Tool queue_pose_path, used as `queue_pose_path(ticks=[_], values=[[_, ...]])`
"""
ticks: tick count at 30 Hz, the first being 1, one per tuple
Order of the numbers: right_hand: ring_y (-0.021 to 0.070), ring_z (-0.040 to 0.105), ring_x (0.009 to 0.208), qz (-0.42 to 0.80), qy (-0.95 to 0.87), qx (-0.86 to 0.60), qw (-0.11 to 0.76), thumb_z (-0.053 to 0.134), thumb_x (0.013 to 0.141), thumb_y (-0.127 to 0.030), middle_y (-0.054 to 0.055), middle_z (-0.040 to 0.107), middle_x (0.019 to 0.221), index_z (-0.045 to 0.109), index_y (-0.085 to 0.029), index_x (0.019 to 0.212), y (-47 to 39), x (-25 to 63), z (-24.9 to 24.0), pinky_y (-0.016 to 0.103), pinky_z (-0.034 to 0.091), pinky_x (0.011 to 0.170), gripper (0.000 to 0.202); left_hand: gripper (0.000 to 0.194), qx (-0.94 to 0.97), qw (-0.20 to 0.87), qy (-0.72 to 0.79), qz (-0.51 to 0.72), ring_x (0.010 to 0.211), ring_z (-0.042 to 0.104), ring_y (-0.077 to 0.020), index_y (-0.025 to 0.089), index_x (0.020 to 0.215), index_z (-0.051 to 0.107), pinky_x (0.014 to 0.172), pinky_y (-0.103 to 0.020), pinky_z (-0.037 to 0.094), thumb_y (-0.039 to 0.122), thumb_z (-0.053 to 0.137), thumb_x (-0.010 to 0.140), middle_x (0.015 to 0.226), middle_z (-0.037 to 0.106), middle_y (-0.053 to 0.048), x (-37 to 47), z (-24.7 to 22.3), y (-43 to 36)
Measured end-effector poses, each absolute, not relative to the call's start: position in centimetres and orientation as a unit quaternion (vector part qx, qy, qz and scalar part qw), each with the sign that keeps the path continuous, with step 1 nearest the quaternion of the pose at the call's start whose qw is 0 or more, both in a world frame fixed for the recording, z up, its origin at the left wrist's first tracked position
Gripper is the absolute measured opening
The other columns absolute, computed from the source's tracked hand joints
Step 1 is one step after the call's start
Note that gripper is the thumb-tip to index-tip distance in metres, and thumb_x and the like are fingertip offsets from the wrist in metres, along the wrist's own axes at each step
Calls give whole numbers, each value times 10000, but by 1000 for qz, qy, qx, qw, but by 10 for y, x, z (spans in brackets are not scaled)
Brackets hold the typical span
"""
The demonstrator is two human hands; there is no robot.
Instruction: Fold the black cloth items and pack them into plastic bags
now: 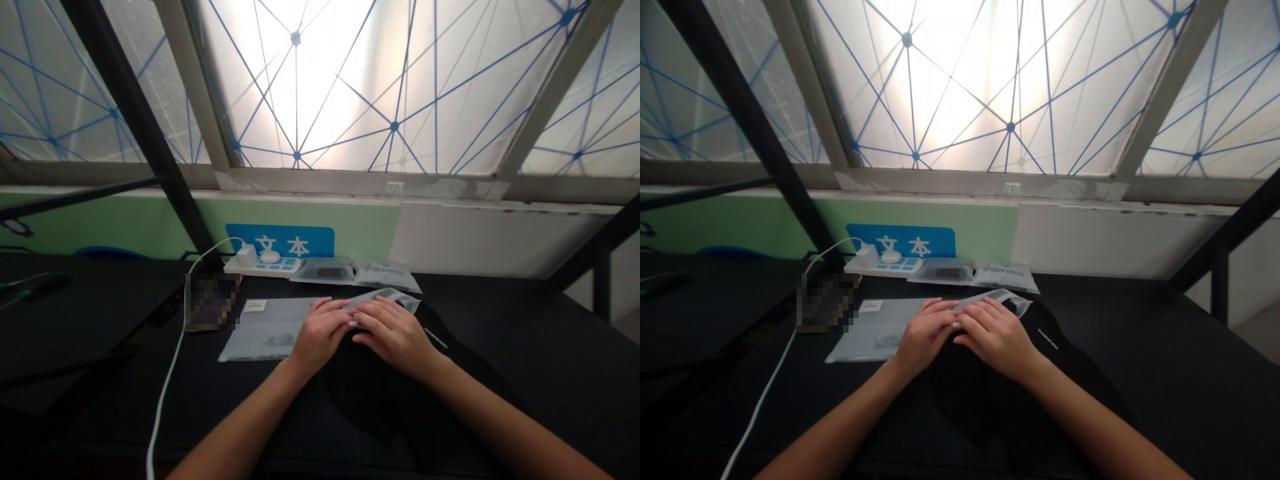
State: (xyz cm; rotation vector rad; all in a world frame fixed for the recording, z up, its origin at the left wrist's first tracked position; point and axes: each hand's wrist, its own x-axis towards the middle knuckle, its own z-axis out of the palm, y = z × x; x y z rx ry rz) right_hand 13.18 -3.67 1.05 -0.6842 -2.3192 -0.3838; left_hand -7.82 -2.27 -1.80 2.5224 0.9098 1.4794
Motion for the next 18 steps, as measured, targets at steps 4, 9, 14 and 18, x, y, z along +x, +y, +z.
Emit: queue_pose_path(ticks=[4,9,14,18], values=[[209,667,971,-156,-901,-236,329,474,1018,-171,75,725,1023,642,-173,1021,-34,118,16,414,485,993,168,174,829,22,276,486,1087,708,-203,214,997,677,1033,-415,475,161,512,994,1050,777,-52,-80,-20,-23],[227,656,949,-182,-902,-272,283,418,1029,-166,95,701,1017,612,-162,1006,-30,129,27,437,472,1005,195,174,816,93,285,494,1175,667,-201,212,975,614,1098,-439,433,133,462,1004,1139,753,-57,-80,-13,-29],[242,656,951,-162,-885,-368,236,402,1010,-152,114,681,1101,593,-184,1004,-23,172,39,358,521,837,193,119,733,176,345,559,1120,676,-202,218,967,548,1031,-390,462,218,442,1021,1121,737,-64,-74,2,-35],[204,660,833,-57,-853,-474,210,400,1005,-224,82,683,1061,583,-220,993,-22,214,56,301,502,723,184,216,602,193,483,606,738,619,-160,215,890,524,705,-258,469,368,444,1019,780,619,10,-64,16,-33]])
